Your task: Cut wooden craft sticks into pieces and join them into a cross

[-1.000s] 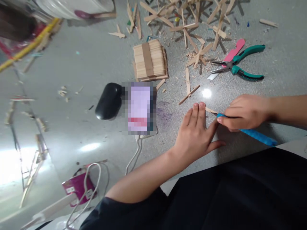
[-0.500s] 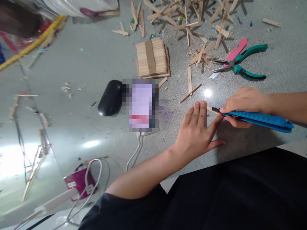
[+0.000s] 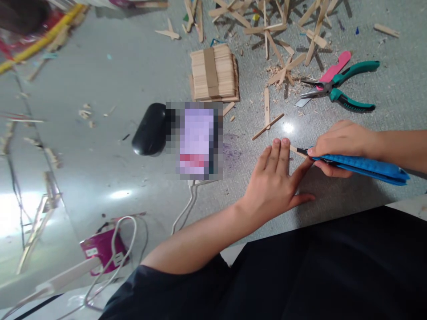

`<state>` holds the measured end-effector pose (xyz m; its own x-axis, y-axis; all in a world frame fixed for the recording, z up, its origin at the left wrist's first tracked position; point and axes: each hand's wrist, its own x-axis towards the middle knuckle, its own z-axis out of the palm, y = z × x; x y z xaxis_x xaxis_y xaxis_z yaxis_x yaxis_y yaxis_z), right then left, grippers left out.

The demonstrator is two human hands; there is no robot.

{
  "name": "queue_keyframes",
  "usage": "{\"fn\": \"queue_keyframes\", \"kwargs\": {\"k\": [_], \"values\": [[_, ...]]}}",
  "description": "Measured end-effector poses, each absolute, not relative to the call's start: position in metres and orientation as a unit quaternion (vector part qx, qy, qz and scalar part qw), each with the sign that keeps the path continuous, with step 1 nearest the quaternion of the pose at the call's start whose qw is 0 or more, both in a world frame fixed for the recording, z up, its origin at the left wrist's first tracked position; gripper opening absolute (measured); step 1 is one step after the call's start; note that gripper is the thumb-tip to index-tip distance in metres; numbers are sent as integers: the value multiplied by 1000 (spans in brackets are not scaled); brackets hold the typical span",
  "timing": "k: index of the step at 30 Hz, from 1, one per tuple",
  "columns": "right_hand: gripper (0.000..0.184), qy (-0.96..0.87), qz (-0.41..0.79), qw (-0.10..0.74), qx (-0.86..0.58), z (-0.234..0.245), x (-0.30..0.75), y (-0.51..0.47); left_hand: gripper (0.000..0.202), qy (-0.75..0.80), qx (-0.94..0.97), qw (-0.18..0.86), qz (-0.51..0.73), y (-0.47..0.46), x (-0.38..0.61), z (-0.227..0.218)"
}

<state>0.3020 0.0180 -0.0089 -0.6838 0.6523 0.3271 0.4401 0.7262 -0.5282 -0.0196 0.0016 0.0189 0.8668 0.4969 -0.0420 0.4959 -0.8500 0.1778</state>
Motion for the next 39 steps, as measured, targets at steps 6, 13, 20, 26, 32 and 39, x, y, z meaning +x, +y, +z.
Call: {"fn": "queue_keyframes", "kwargs": {"k": [6,13,20,26,32,39], "values": [[23,-932,196,193,-237,-6,300,17,105,261,960,102,10,1,-18,16],[14,-928,183,151,-288,35,281,14,102,268,959,76,53,-4,-18,6],[14,-933,142,192,-271,18,281,16,105,254,963,72,49,-1,-18,8],[22,-941,30,257,-217,4,286,15,99,253,964,70,46,1,-14,13],[36,-947,-25,223,-231,12,283,4,92,259,962,77,38,1,-12,16],[22,-952,-7,236,-197,3,294,-2,98,248,965,63,54,1,-14,18]]}}
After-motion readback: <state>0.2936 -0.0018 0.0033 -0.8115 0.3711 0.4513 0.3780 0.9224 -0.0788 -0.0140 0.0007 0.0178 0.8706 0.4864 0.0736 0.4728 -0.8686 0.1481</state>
